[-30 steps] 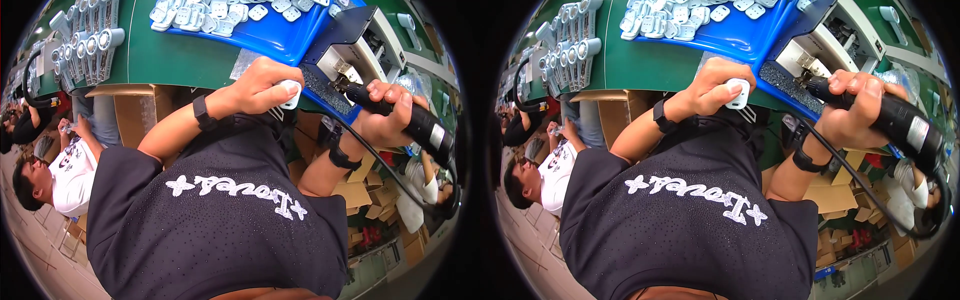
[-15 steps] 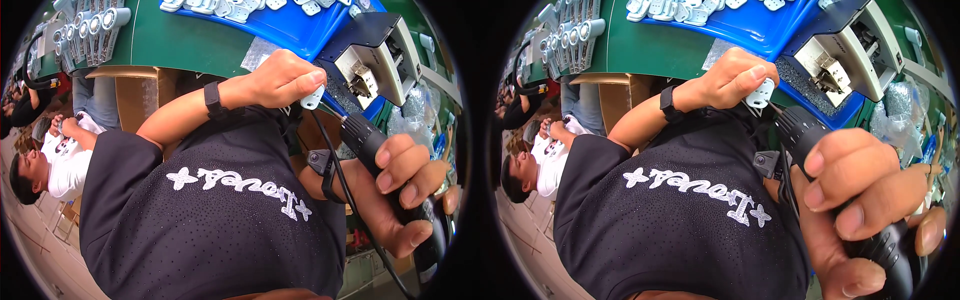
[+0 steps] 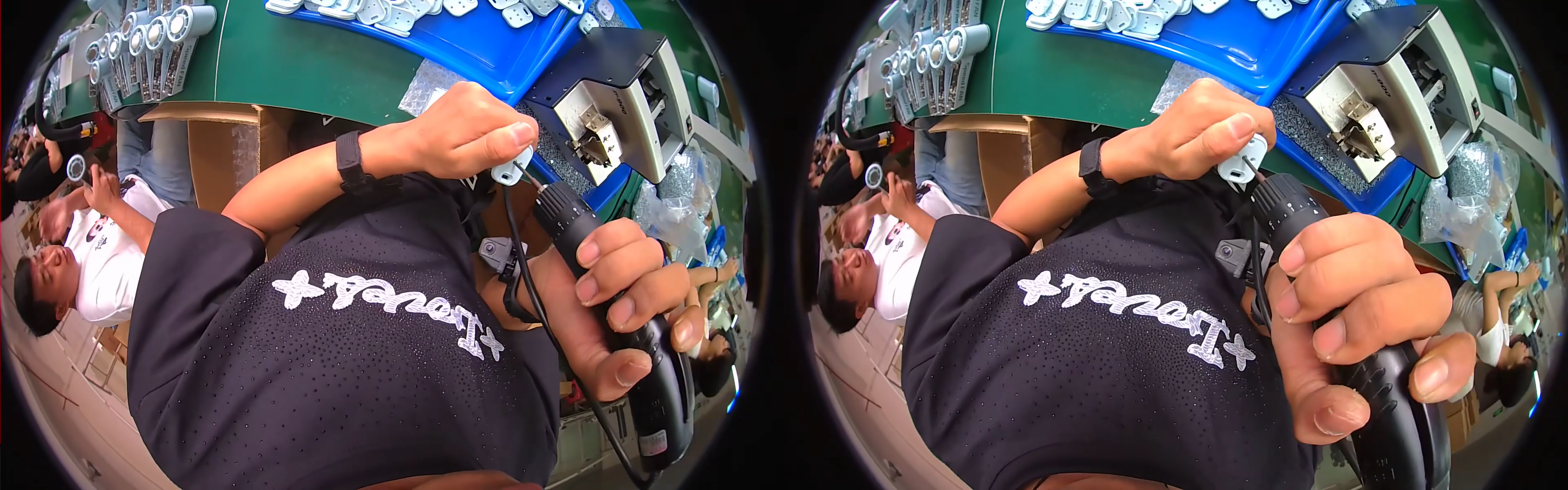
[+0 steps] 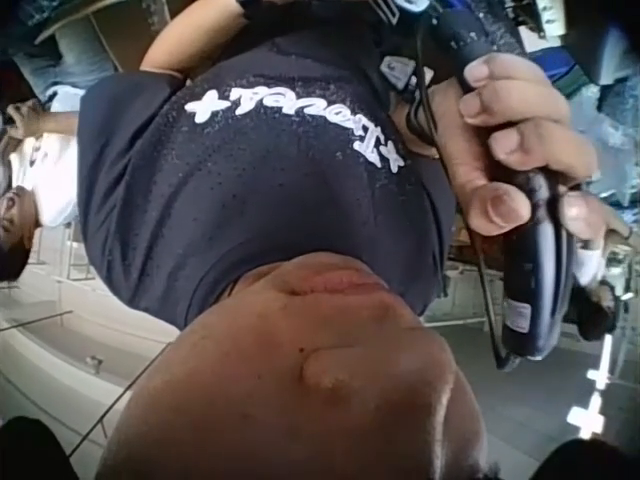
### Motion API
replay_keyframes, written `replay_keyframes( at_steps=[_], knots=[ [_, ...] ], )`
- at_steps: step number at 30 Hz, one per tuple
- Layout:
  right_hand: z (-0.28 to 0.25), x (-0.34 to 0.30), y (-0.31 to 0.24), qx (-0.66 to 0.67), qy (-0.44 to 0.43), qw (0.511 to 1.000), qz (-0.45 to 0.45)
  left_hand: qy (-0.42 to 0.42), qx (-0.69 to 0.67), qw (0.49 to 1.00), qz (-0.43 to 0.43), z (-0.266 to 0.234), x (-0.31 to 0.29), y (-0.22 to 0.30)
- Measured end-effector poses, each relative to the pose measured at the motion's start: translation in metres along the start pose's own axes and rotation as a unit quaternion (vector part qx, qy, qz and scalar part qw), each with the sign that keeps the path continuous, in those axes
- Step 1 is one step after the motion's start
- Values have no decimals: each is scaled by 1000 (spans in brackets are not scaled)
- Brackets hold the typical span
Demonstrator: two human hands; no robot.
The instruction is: The person assembles handheld fans by picking up a fan body and a back cover, fitting them together, and driving a screw into the casing with a power screwdriver. This process is repeated for several fans, handling each component one at a time.
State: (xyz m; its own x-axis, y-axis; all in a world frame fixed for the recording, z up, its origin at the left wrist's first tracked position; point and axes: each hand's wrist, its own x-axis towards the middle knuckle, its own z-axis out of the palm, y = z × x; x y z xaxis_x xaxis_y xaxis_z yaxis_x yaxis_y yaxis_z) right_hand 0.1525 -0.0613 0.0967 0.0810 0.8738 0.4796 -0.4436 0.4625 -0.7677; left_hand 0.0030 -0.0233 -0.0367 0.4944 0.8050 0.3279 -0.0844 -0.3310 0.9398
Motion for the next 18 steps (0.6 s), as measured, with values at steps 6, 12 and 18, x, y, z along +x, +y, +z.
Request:
replay_keyframes(
  at_steps=[6,12,18],
  knots=[
    [-48,25,-1,-186,75,978,-64,32,7,999,-2,3,-1,-1],
    [-63,43,49,-315,169,933,-32,42,-20,999,3,4,2,-3],
    [-41,28,21,-100,149,981,-79,10,11,1000,2,2,-1,-3]
  ],
)
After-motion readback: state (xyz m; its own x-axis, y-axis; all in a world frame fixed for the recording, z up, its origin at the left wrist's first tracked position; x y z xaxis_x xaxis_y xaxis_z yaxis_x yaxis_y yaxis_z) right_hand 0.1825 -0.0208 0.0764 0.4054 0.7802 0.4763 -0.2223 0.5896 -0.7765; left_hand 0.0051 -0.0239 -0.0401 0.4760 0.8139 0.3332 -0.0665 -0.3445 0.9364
